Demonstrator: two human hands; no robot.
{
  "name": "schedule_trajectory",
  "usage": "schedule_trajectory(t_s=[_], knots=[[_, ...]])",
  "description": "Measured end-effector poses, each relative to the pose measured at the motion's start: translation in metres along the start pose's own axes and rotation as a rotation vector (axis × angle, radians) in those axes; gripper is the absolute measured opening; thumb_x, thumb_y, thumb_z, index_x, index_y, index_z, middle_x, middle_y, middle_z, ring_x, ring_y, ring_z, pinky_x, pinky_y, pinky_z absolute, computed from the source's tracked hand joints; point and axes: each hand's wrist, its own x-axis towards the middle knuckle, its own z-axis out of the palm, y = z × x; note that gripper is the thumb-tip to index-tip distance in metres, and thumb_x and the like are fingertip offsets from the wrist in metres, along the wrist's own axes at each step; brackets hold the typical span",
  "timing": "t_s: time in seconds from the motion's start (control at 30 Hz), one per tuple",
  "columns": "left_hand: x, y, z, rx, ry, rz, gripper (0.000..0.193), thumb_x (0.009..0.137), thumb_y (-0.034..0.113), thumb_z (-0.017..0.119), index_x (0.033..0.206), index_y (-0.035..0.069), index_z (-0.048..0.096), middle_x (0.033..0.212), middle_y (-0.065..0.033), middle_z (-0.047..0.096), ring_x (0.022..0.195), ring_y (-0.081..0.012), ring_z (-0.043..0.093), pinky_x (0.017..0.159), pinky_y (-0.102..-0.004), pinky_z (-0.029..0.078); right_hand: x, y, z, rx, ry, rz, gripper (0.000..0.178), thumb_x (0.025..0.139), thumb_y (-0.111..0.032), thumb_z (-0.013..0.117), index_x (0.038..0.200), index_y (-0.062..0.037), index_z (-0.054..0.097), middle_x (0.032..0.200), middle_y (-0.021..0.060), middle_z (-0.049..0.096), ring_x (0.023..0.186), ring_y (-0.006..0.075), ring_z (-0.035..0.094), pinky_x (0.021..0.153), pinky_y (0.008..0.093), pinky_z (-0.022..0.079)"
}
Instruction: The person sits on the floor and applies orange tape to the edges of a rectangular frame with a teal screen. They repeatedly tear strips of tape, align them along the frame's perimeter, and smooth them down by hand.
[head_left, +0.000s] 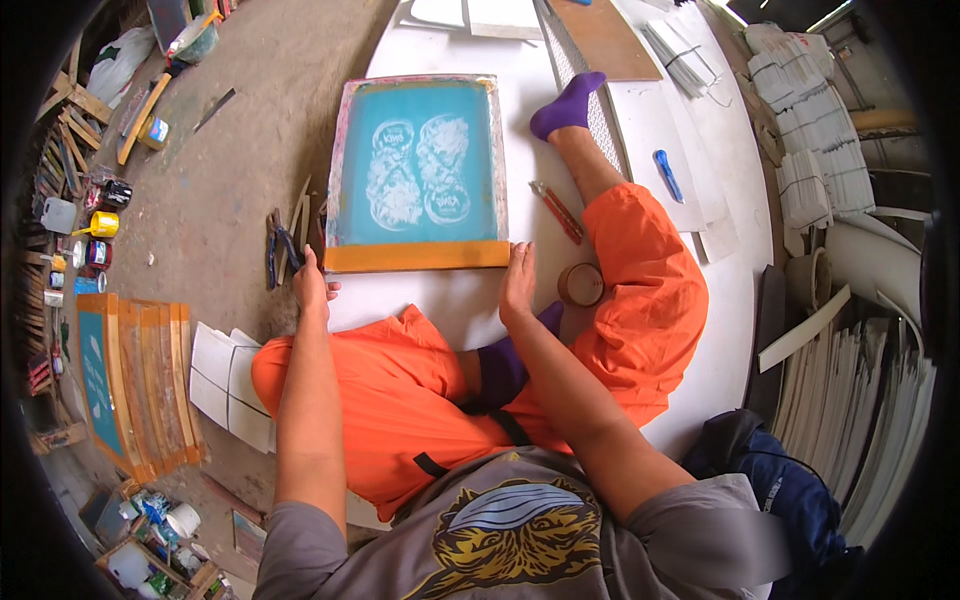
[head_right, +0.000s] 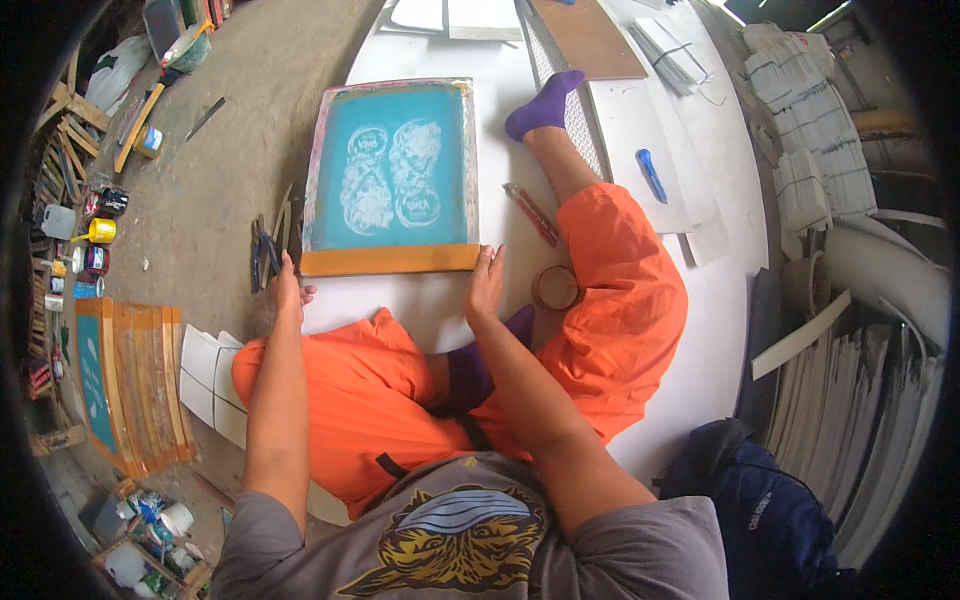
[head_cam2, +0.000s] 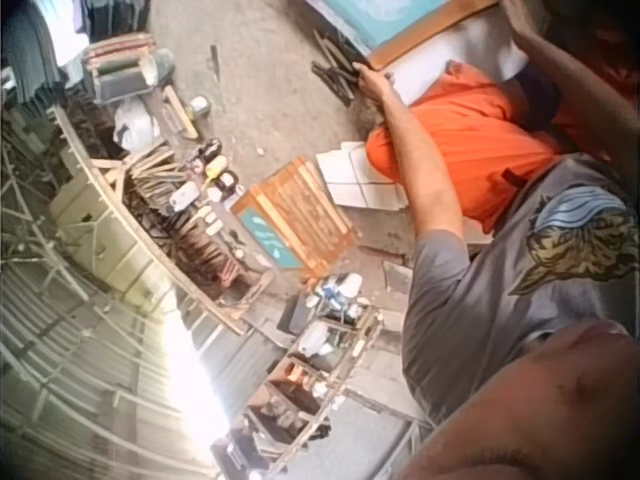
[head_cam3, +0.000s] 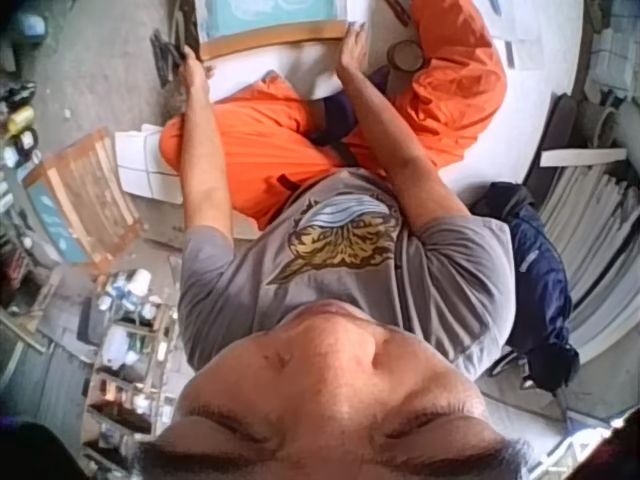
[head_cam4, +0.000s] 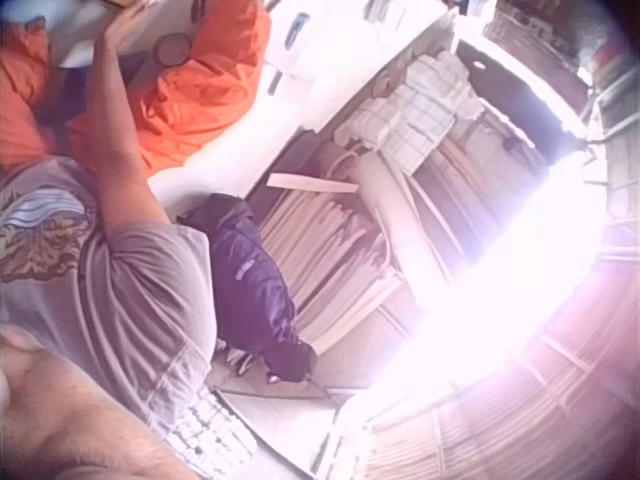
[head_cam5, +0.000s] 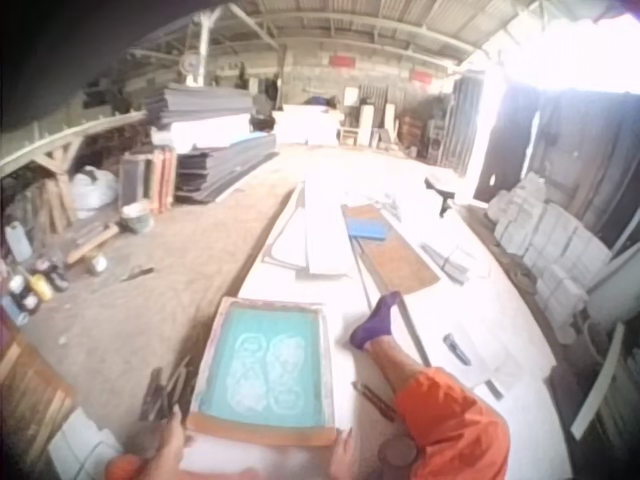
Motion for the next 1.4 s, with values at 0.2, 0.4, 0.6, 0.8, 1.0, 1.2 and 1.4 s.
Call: schedule_trajectory(t_s=[0.2,0.4,0.6,0.8,1.0,1.2,1.4], knots=[[-0.025,0.012,-0.005,0.166,0.269,0.677,0.051,0.099,0.051,0.066,0.107,0.001,0.074,0.091,-0.0085,0.075,0.089,-0.0234,0.072,0.081,-0.0341,0.056,-0.030,-0.073,-0.019,-0.420,0.033,-0.584,0.095,0.088,-0.041,0.083,0.154,0.0035,0.031,0.125,0.0234,0.058,0.115,0.0338,0.059,0.099,0.0456,0.049],[-0.160,0.066,-0.001,0.283,-0.312,1.482,0.035,0.075,0.026,0.090,0.103,0.008,0.079,0.102,-0.0077,0.075,0.095,-0.0265,0.069,0.086,-0.0386,0.055,-0.067,-0.114,0.004,-0.530,-0.017,-1.084,0.087,0.071,-0.031,0.094,0.137,0.0019,0.048,0.119,0.0198,0.061,0.107,0.0366,0.059,0.092,0.0461,0.047],[-0.165,0.067,-0.009,0.360,-0.412,1.570,0.026,0.080,0.022,0.086,0.099,0.008,0.078,0.098,-0.0063,0.074,0.091,-0.0249,0.066,0.081,-0.0381,0.054,-0.094,-0.122,0.029,-0.447,-0.153,-1.133,0.087,0.065,-0.029,0.096,0.134,0.0015,0.051,0.117,0.0201,0.061,0.105,0.0384,0.060,0.089,0.0472,0.048],[-0.141,0.043,-0.017,0.194,-0.452,1.395,0.014,0.087,0.015,0.081,0.089,0.003,0.075,0.085,-0.0093,0.073,0.082,-0.0250,0.068,0.077,-0.0356,0.053,-0.106,-0.114,0.043,-0.449,-0.228,-1.091,0.086,0.068,-0.035,0.095,0.134,0.0006,0.052,0.118,0.0182,0.062,0.106,0.0365,0.060,0.088,0.0465,0.048],[-0.098,0.025,-0.030,0.069,-0.252,0.887,0.021,0.092,0.017,0.079,0.086,-0.002,0.072,0.079,-0.0088,0.075,0.067,-0.0153,0.069,0.062,-0.0313,0.053,-0.115,-0.108,0.055,-0.477,-0.282,-1.086,0.067,0.078,-0.037,0.088,0.127,-0.0030,0.058,0.111,0.0149,0.064,0.101,0.0342,0.062,0.085,0.0441,0.050],[-0.014,0.031,-0.078,0.419,0.078,0.674,0.033,0.092,0.031,0.079,0.086,-0.001,0.074,0.079,-0.0144,0.075,0.066,-0.0233,0.070,0.059,-0.0365,0.054,-0.108,-0.072,0.045,-0.628,-0.432,-0.852,0.033,0.089,-0.031,0.079,0.109,-0.0071,0.067,0.101,0.0099,0.069,0.096,0.0311,0.066,0.082,0.0450,0.053],[0.016,0.022,-0.085,0.737,0.225,0.403,0.043,0.103,0.039,0.059,0.095,0.001,0.077,0.097,-0.0250,0.075,0.096,-0.0445,0.071,0.085,-0.0523,0.055,-0.087,-0.036,0.011,-0.757,-0.322,-0.890,0.029,0.089,-0.029,0.077,0.105,-0.0057,0.069,0.101,0.0134,0.068,0.100,0.0354,0.063,0.085,0.0470,0.052]])
